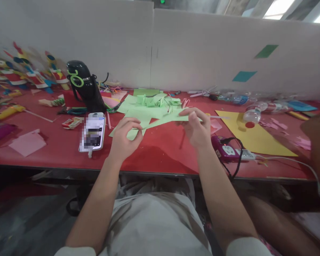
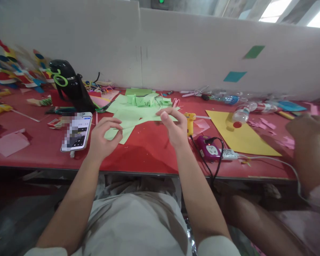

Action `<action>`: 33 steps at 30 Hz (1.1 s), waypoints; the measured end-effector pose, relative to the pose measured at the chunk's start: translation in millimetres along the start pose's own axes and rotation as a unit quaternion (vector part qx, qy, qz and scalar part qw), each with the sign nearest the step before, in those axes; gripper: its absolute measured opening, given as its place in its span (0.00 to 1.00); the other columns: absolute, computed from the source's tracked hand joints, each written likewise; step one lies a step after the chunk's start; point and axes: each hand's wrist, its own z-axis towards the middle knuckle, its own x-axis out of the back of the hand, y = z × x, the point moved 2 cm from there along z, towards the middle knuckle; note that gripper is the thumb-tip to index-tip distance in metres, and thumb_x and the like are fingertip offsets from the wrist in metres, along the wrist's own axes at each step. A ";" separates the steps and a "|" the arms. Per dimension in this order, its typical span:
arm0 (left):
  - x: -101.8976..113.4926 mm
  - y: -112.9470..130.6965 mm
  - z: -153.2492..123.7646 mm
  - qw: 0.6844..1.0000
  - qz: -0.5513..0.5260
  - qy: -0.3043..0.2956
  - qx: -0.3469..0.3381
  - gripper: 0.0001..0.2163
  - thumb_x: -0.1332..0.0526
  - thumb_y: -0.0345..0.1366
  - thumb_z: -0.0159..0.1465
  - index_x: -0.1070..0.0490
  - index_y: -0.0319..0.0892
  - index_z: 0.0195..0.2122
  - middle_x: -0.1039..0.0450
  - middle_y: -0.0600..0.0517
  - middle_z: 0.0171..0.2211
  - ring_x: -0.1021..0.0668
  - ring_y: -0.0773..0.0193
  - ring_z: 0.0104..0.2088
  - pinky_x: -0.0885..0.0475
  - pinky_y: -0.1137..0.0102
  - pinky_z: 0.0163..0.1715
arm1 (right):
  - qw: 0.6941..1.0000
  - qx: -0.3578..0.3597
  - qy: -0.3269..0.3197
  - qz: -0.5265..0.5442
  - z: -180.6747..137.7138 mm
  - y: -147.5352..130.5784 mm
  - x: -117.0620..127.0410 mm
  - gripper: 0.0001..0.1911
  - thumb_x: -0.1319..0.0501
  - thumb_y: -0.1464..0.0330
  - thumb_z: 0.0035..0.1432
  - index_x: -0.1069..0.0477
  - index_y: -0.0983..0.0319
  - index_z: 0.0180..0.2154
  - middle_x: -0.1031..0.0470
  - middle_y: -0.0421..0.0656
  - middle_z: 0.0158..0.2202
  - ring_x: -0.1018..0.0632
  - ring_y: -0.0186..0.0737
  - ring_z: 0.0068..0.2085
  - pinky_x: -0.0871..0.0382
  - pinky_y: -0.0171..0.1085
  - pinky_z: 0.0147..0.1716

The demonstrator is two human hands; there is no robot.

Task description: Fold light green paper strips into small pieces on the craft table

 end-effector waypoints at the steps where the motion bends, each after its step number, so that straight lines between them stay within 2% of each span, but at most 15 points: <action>1: 0.2 0.6 -1.2 1.000 -0.001 -0.004 0.005 0.02 0.40 0.31 0.60 0.31 0.44 0.33 0.27 0.47 0.45 0.24 0.58 0.49 0.31 0.60 0.54 | 1.000 -0.007 -0.001 -0.006 -2.1 1.7 0.7 0.23 0.41 0.44 0.55 0.28 0.57 0.33 0.30 0.44 0.32 0.26 0.41 0.34 0.30 0.40 0.31; 4: -1.1 -0.4 -3.9 0.996 -0.013 -0.087 0.018 0.02 0.39 0.34 0.60 0.31 0.44 0.33 0.31 0.45 0.56 0.28 0.55 0.57 0.36 0.57 0.59 | 1.000 -0.016 -0.021 0.002 -2.2 9.3 3.3 0.17 0.34 0.52 0.52 0.29 0.57 0.36 0.28 0.43 0.39 0.25 0.41 0.40 0.28 0.38 0.35; 7: -3.0 -7.5 -0.7 0.984 -0.029 -0.172 0.030 0.05 0.39 0.38 0.62 0.30 0.43 0.33 0.39 0.45 0.64 0.35 0.52 0.64 0.41 0.55 0.63 | 0.993 -0.044 -0.107 0.002 7.0 17.1 6.7 0.24 0.29 0.59 0.46 0.29 0.56 0.45 0.29 0.45 0.49 0.27 0.43 0.49 0.27 0.36 0.34; 9: -3.4 -13.5 7.8 0.987 -0.032 -0.156 0.032 0.09 0.37 0.40 0.61 0.30 0.44 0.40 0.41 0.43 0.65 0.38 0.51 0.66 0.43 0.54 0.64 | 0.978 -0.084 -0.188 0.007 15.0 21.2 8.6 0.28 0.28 0.61 0.45 0.30 0.56 0.48 0.28 0.45 0.48 0.26 0.41 0.45 0.28 0.35 0.32; 11: -6.3 -17.0 19.6 0.986 -0.029 -0.162 0.023 0.21 0.34 0.42 0.59 0.34 0.45 0.52 0.46 0.42 0.67 0.41 0.50 0.68 0.44 0.53 0.65 | 0.965 -0.105 -0.238 0.022 22.8 22.9 10.3 0.26 0.28 0.62 0.44 0.28 0.58 0.47 0.27 0.43 0.44 0.25 0.36 0.37 0.29 0.35 0.31; 13: -10.1 -16.3 32.8 0.986 -0.011 -0.165 0.001 0.32 0.31 0.46 0.56 0.39 0.47 0.60 0.53 0.41 0.70 0.47 0.47 0.70 0.46 0.51 0.65 | 0.959 -0.119 -0.250 0.057 29.2 22.4 11.0 0.23 0.27 0.63 0.43 0.27 0.59 0.43 0.26 0.40 0.37 0.27 0.32 0.31 0.31 0.34 0.31; 15: -13.3 -12.2 44.6 0.987 0.004 -0.159 -0.022 0.37 0.30 0.48 0.54 0.42 0.48 0.63 0.55 0.41 0.71 0.51 0.45 0.70 0.50 0.50 0.66 | 0.953 -0.139 -0.250 0.096 33.5 20.1 10.2 0.20 0.26 0.65 0.41 0.26 0.60 0.38 0.27 0.38 0.32 0.27 0.31 0.29 0.32 0.34 0.30; 16: -14.5 -9.5 49.3 0.987 0.005 -0.157 -0.029 0.38 0.30 0.48 0.54 0.43 0.49 0.63 0.54 0.42 0.70 0.50 0.45 0.70 0.50 0.50 0.66 | 0.950 -0.149 -0.250 0.111 34.9 18.5 9.4 0.19 0.26 0.65 0.40 0.26 0.60 0.36 0.27 0.37 0.30 0.27 0.31 0.29 0.32 0.34 0.30; 18: -15.6 -4.7 55.7 0.988 0.005 -0.149 -0.034 0.34 0.30 0.47 0.55 0.39 0.49 0.61 0.43 0.44 0.67 0.45 0.46 0.69 0.48 0.50 0.65 | 0.945 -0.162 -0.249 0.134 37.4 15.0 7.2 0.17 0.25 0.66 0.39 0.26 0.60 0.33 0.27 0.37 0.28 0.26 0.32 0.29 0.32 0.34 0.30; 20: -16.0 -2.0 58.6 0.990 -0.004 -0.143 -0.017 0.24 0.31 0.45 0.56 0.30 0.47 0.53 0.30 0.46 0.57 0.33 0.47 0.62 0.43 0.52 0.62 | 0.946 -0.160 -0.232 0.159 40.4 12.8 4.7 0.15 0.25 0.66 0.40 0.25 0.60 0.32 0.25 0.38 0.29 0.24 0.34 0.30 0.30 0.36 0.33; 22: -17.5 -2.2 59.2 0.989 -0.034 -0.141 0.018 0.13 0.34 0.44 0.59 0.25 0.43 0.41 0.23 0.49 0.43 0.24 0.52 0.49 0.34 0.57 0.55 | 0.954 -0.144 -0.188 0.184 44.1 13.9 2.5 0.14 0.26 0.64 0.42 0.24 0.59 0.33 0.23 0.39 0.32 0.23 0.36 0.34 0.29 0.38 0.37; 24: -21.6 -5.1 58.5 0.985 -0.090 -0.136 0.057 0.11 0.36 0.44 0.60 0.25 0.41 0.34 0.23 0.50 0.34 0.23 0.58 0.40 0.30 0.63 0.46 | 0.964 -0.130 -0.127 0.194 46.8 18.6 0.4 0.14 0.27 0.61 0.44 0.24 0.57 0.33 0.23 0.39 0.34 0.23 0.36 0.35 0.29 0.37 0.38; 26: -28.4 -10.3 57.0 0.976 -0.155 -0.124 0.093 0.11 0.36 0.44 0.59 0.26 0.40 0.32 0.24 0.51 0.32 0.24 0.61 0.36 0.29 0.66 0.40 | 0.968 -0.137 -0.099 0.183 46.3 25.9 -2.7 0.15 0.28 0.57 0.45 0.25 0.57 0.34 0.23 0.39 0.33 0.23 0.36 0.36 0.29 0.36 0.38; 29: -39.2 -22.3 53.7 0.956 -0.228 -0.083 0.167 0.12 0.34 0.43 0.57 0.27 0.39 0.33 0.24 0.50 0.35 0.24 0.62 0.36 0.29 0.68 0.36 | 0.963 -0.174 -0.155 0.135 39.7 36.8 -9.3 0.18 0.29 0.53 0.45 0.26 0.59 0.31 0.25 0.40 0.31 0.24 0.36 0.35 0.29 0.38 0.39; 33: -49.9 -36.4 47.5 0.891 -0.298 -0.156 0.305 0.19 0.28 0.40 0.50 0.29 0.40 0.41 0.24 0.48 0.38 0.22 0.61 0.35 0.29 0.68 0.34 | 0.963 -0.168 -0.209 0.017 31.2 41.6 -11.9 0.23 0.33 0.50 0.49 0.33 0.61 0.23 0.36 0.36 0.23 0.33 0.32 0.27 0.36 0.36 0.31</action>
